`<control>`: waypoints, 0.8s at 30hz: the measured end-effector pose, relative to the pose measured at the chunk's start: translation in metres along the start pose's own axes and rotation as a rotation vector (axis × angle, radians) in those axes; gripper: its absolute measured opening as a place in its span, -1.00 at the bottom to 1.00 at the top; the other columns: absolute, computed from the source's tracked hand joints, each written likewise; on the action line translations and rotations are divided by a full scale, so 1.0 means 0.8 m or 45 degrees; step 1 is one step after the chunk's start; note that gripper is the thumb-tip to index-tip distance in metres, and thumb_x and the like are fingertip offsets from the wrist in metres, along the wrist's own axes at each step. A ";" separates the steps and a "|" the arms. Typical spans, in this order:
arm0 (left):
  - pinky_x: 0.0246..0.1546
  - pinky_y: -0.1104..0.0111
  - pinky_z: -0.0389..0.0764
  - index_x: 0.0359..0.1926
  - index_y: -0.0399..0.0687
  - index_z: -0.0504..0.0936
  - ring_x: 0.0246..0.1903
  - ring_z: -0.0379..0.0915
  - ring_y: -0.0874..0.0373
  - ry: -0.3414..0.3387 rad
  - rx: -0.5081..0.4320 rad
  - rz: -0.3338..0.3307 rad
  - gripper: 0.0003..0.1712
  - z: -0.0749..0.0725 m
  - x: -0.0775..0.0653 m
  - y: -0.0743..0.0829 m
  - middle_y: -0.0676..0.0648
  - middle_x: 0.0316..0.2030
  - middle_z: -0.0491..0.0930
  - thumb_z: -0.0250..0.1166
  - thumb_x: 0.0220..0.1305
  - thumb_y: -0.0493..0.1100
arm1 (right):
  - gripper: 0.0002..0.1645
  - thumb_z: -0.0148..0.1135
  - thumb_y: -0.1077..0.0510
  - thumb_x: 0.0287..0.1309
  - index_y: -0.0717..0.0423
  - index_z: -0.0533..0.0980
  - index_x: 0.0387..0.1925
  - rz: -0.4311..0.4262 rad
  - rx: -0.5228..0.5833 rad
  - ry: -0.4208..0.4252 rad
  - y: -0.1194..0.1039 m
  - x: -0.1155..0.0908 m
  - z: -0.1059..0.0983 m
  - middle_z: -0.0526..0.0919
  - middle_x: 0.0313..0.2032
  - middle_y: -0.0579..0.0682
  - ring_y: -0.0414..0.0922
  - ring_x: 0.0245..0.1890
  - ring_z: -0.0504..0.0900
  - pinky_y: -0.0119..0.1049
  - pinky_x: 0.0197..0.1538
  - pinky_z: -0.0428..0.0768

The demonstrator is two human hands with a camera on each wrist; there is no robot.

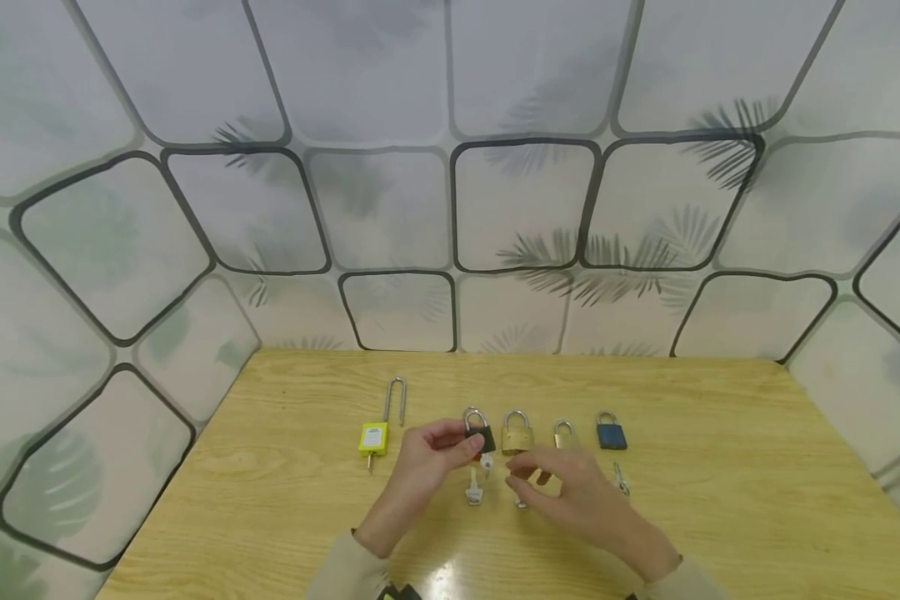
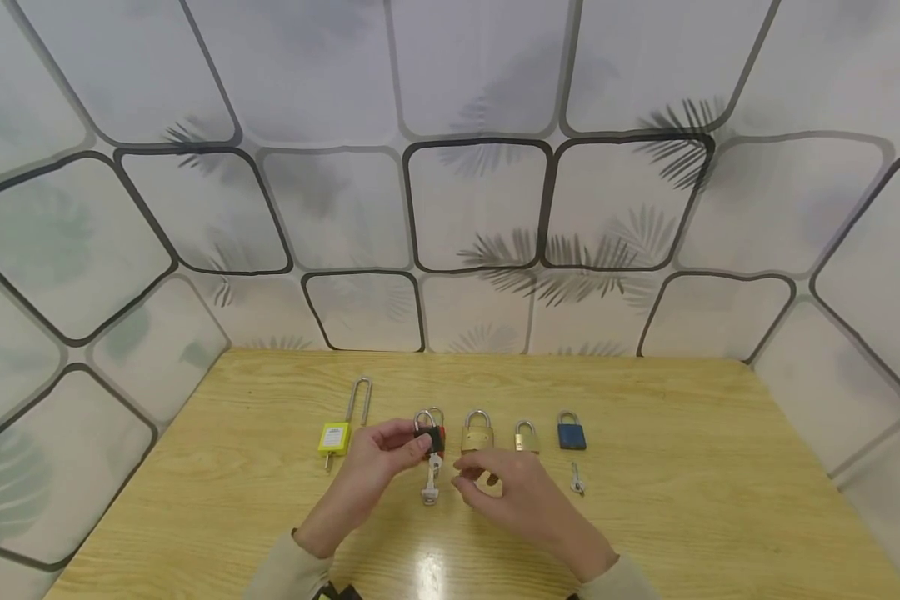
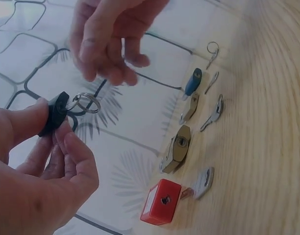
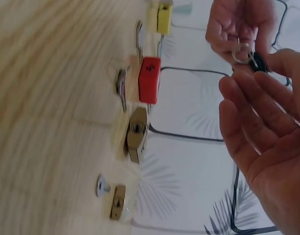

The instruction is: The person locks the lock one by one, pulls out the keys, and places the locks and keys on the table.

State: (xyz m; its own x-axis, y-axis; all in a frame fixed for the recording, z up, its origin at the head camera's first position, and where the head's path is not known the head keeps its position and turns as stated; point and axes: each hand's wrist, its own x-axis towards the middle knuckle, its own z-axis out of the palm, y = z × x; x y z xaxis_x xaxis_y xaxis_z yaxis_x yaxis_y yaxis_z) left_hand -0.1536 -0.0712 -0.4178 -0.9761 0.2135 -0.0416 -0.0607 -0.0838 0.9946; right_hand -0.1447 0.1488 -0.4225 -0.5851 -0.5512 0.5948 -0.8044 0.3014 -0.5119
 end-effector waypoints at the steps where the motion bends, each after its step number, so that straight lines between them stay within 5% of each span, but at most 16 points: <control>1: -0.08 0.28 0.69 -0.06 -0.46 0.60 -0.23 0.64 0.09 -0.002 -0.016 0.000 -0.63 0.000 0.000 0.001 -0.23 -0.16 0.70 0.38 0.21 -0.23 | -0.82 0.37 0.35 0.06 0.15 0.66 -0.24 0.036 0.039 0.003 0.000 0.000 0.002 0.79 -0.37 -0.02 -0.27 -0.42 0.68 -0.38 -0.51 0.71; 12: -0.10 0.35 0.68 -0.05 -0.53 0.57 -0.20 0.62 0.10 -0.009 -0.100 0.018 -0.63 0.011 -0.004 0.006 -0.25 -0.12 0.69 0.36 0.21 -0.29 | -0.85 0.21 0.26 0.30 0.15 0.68 -0.18 0.449 0.213 -0.003 -0.019 0.009 0.017 0.79 -0.41 0.00 -0.22 -0.54 0.67 -0.32 -0.55 0.70; 24: -0.13 0.38 0.68 -0.06 -0.50 0.59 -0.20 0.61 0.12 0.029 -0.080 0.003 -0.62 0.011 -0.005 0.006 -0.20 -0.15 0.70 0.38 0.20 -0.27 | -0.81 0.18 0.17 0.34 -0.01 0.66 -0.38 0.501 0.242 0.012 -0.014 0.013 0.030 0.72 -0.58 0.01 -0.13 -0.59 0.64 -0.32 -0.58 0.66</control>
State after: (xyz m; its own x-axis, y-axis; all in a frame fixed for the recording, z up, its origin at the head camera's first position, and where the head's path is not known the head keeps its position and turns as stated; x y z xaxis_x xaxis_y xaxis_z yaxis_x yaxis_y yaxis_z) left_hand -0.1485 -0.0642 -0.4121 -0.9806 0.1913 -0.0422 -0.0709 -0.1456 0.9868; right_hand -0.1392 0.1208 -0.4254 -0.8450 -0.4153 0.3369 -0.4872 0.3382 -0.8052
